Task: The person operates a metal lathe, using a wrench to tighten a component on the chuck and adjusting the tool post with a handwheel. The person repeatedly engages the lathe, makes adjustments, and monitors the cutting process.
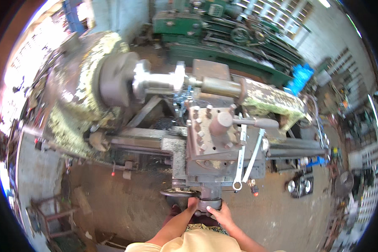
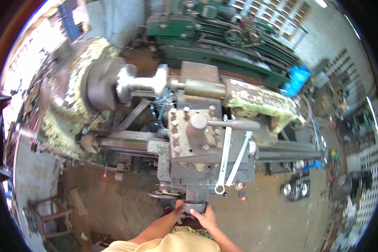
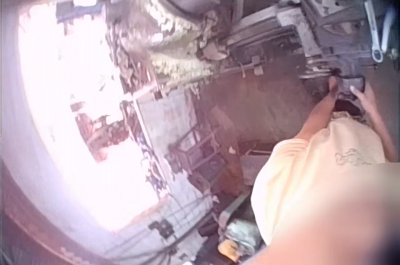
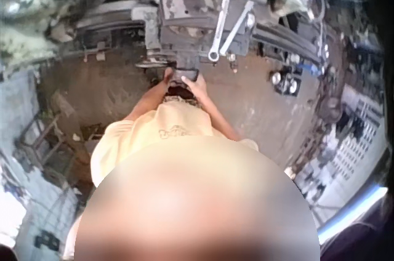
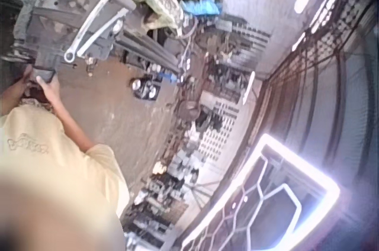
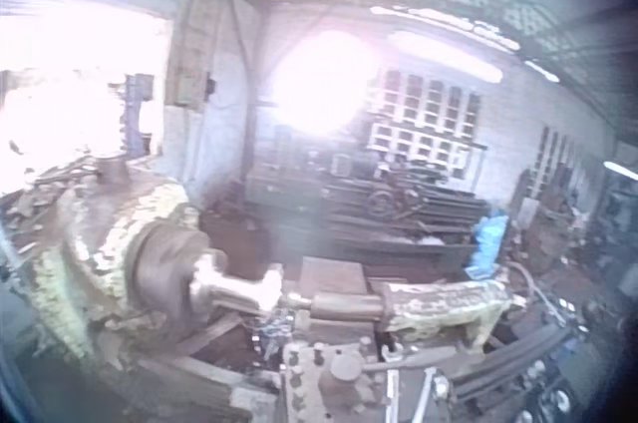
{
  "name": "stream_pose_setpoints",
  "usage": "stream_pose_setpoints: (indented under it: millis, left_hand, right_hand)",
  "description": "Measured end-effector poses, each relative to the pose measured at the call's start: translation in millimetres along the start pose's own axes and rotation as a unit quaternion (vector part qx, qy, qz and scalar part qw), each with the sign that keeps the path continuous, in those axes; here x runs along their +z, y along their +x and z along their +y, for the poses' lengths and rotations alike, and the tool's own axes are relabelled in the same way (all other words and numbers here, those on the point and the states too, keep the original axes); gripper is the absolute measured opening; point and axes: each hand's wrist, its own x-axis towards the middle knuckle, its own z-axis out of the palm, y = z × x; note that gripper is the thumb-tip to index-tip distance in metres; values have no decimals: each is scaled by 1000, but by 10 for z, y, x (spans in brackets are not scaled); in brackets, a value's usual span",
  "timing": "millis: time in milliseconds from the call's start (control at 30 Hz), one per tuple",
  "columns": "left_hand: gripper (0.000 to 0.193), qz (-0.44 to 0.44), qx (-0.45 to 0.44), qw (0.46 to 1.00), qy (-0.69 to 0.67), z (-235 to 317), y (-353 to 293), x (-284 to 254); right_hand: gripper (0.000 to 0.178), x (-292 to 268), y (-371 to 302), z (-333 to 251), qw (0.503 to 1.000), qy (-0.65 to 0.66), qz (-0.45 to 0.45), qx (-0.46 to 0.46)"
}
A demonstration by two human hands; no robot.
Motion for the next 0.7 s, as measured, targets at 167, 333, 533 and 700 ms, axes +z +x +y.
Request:
stream_pose_setpoints:
  millis: [167, 333, 533, 700]
  left_hand:
    - [37, 8, -34, 998, 48, -323, 203, -147]
    - [49, 54, -24, 996, 65, -829, 88, -882]
    - [36, 76, -237, 967, -47, -360, -347, -1919]
    - [40, 23, -278, 948, -154, 581, -517, -2097]
  right_hand:
    - [73, -121, -158, -323, 982, -184, 40, -7]
    - [20, -409, -410, -884, 966, -96, 191, -143]
    - [14, -724, -189, -1325, 924, -76, 286, -240]
    - [12, -660, -284, -1264, 943, 18, 236, -232]
